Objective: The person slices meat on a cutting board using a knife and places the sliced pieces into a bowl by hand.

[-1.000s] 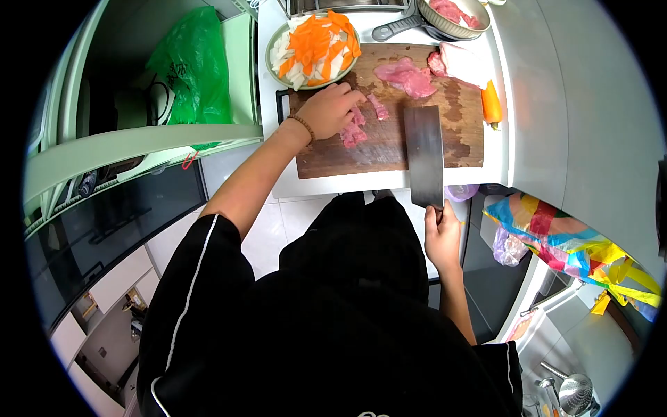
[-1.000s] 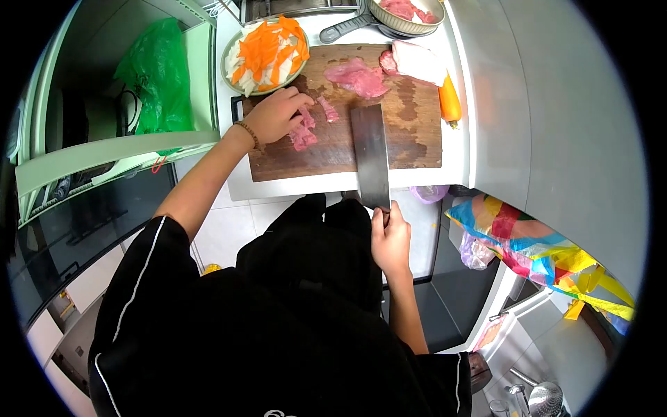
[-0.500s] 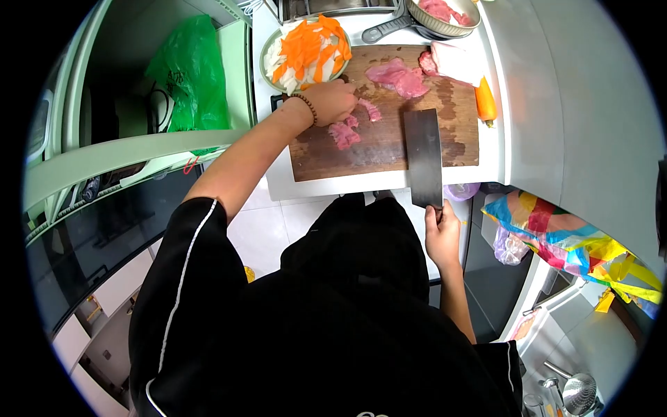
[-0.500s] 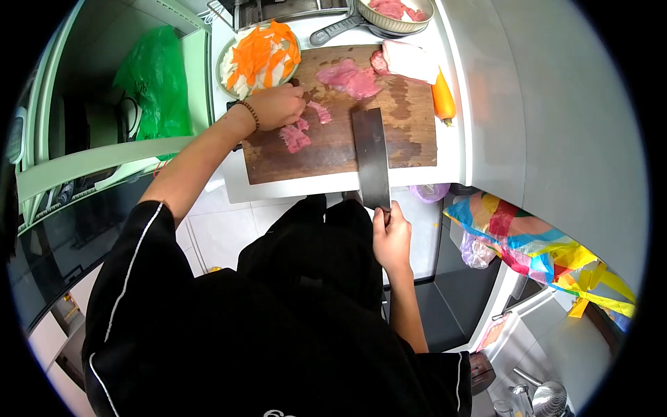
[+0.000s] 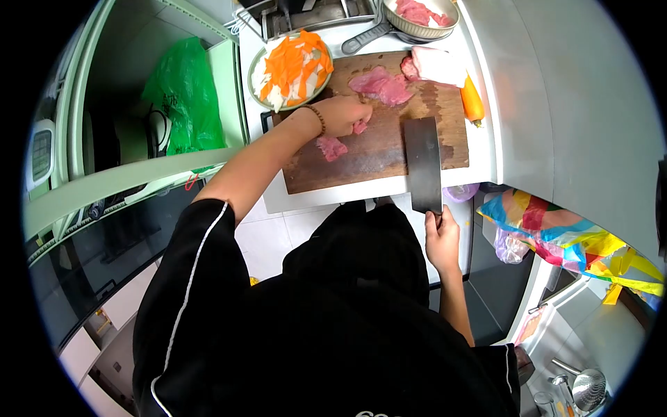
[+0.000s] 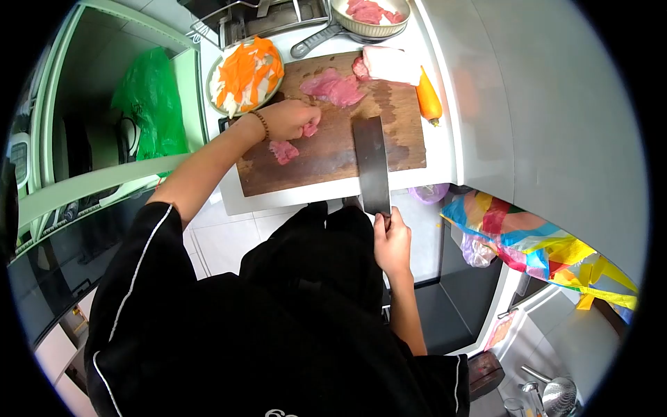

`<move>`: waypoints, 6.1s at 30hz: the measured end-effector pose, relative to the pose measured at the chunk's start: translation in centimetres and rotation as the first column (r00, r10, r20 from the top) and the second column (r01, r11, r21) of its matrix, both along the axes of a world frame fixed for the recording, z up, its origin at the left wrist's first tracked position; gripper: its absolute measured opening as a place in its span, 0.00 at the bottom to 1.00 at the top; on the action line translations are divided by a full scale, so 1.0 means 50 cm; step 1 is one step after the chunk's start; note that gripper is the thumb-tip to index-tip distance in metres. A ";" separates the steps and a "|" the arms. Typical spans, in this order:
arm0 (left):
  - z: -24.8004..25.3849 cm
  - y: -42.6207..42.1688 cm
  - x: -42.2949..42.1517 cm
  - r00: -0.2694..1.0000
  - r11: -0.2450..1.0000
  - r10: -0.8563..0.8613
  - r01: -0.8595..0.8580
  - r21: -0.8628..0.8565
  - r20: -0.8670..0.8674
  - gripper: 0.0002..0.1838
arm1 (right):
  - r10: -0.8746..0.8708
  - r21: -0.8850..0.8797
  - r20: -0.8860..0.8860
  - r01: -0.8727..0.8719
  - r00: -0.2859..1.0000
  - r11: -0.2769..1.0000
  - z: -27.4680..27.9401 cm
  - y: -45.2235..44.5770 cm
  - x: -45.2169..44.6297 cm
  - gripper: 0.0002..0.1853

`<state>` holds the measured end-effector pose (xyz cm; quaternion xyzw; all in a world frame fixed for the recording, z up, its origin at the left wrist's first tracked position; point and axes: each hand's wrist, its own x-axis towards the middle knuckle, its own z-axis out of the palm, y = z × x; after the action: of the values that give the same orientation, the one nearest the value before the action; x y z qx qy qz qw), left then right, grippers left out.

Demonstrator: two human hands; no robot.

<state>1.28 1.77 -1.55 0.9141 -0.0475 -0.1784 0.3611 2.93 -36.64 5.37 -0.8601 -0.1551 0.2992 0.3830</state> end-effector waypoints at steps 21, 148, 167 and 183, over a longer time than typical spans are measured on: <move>0.049 0.021 0.023 0.858 0.789 0.438 -0.510 -0.341 -0.269 0.13 | -0.014 0.037 -0.031 0.016 0.999 0.999 -0.027 -0.045 0.065 0.09; 0.038 -0.140 -0.010 0.892 0.864 0.440 -0.390 -0.320 0.101 0.12 | -0.081 0.007 0.034 0.081 0.996 0.997 0.029 0.012 0.058 0.07; 0.294 -0.011 0.359 0.710 0.818 0.552 -0.563 -0.118 0.437 0.09 | -0.216 0.053 -0.043 0.218 0.975 0.974 0.004 -0.059 0.063 0.07; 0.289 0.013 0.069 0.969 0.967 0.246 -0.246 -0.067 -0.004 0.15 | -0.217 0.147 -0.189 0.246 0.958 0.958 -0.002 -0.072 0.072 0.05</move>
<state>4.75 2.40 12.89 0.9007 0.0593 -0.1284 0.4108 6.56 -40.25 5.28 -0.8080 -0.0444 0.3105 0.4987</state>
